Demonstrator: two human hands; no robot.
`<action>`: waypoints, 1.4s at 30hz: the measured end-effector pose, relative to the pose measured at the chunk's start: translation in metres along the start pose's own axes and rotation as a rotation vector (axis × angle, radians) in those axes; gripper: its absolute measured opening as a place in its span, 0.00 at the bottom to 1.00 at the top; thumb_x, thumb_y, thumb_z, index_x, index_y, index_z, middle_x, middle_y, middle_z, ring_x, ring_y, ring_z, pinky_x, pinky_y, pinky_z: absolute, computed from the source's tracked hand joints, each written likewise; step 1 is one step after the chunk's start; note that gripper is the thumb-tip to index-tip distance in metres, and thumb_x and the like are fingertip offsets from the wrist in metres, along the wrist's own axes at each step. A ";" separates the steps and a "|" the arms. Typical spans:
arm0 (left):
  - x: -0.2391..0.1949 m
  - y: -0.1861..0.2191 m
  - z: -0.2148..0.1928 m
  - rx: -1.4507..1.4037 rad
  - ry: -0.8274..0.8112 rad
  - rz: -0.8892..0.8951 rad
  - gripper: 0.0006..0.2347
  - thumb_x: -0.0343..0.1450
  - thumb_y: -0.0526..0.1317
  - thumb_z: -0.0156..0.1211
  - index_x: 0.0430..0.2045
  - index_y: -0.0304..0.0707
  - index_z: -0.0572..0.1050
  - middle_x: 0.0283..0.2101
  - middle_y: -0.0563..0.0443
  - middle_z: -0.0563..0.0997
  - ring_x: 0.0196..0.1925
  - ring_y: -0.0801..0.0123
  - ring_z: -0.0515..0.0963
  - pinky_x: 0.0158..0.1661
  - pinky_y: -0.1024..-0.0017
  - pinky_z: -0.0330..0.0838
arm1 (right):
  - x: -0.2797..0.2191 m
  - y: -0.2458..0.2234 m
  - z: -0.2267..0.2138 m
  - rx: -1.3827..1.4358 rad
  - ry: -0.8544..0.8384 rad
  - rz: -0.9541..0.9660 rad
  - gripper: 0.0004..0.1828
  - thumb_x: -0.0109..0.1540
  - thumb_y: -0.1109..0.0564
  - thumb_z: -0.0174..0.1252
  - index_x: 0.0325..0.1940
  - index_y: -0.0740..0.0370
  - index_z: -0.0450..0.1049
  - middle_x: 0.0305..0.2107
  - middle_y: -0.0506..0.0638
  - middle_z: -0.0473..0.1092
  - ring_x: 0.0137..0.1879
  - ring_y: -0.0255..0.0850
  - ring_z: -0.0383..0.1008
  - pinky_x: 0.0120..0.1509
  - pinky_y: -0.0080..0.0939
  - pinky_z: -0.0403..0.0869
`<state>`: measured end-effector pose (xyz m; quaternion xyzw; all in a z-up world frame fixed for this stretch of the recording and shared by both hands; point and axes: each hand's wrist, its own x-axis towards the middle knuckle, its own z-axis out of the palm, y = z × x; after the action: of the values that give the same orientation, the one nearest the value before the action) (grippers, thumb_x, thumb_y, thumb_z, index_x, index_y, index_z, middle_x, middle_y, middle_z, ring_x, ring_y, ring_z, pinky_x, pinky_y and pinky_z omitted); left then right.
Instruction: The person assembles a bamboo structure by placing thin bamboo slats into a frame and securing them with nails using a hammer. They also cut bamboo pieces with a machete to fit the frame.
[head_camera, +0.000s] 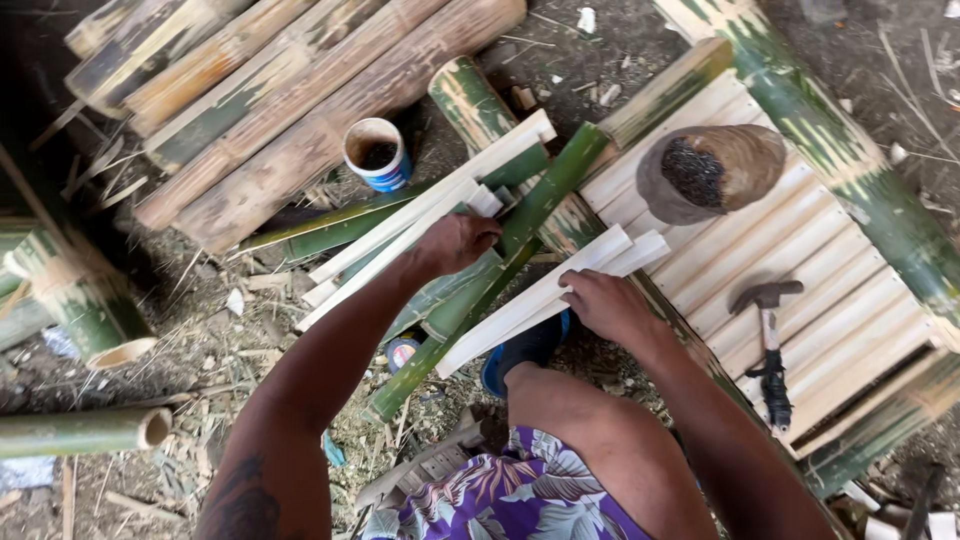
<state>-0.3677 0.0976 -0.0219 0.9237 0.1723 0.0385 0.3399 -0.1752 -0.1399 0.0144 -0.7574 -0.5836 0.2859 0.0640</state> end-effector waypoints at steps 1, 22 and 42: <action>-0.004 -0.002 -0.001 0.004 -0.010 0.007 0.10 0.72 0.39 0.56 0.44 0.42 0.81 0.44 0.43 0.85 0.41 0.51 0.85 0.45 0.57 0.79 | 0.007 -0.002 0.011 -0.047 0.001 -0.032 0.16 0.65 0.52 0.57 0.57 0.53 0.74 0.50 0.53 0.75 0.56 0.52 0.76 0.58 0.53 0.75; 0.032 0.118 0.118 -0.422 0.557 -0.078 0.12 0.79 0.43 0.51 0.51 0.34 0.72 0.45 0.36 0.79 0.47 0.42 0.81 0.46 0.51 0.77 | -0.020 0.025 -0.057 -0.473 0.575 -0.161 0.32 0.65 0.50 0.62 0.72 0.58 0.64 0.55 0.60 0.67 0.60 0.53 0.67 0.63 0.61 0.68; 0.251 0.459 0.197 -0.705 -0.239 0.204 0.12 0.71 0.42 0.58 0.45 0.36 0.74 0.39 0.42 0.85 0.34 0.55 0.89 0.34 0.61 0.86 | -0.345 0.143 -0.008 0.289 0.991 0.766 0.43 0.66 0.48 0.62 0.78 0.56 0.48 0.50 0.66 0.72 0.46 0.56 0.80 0.51 0.52 0.79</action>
<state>0.0389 -0.2629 0.1099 0.7606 0.0150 0.0211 0.6487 -0.1039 -0.4996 0.0830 -0.9382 -0.1285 -0.0195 0.3208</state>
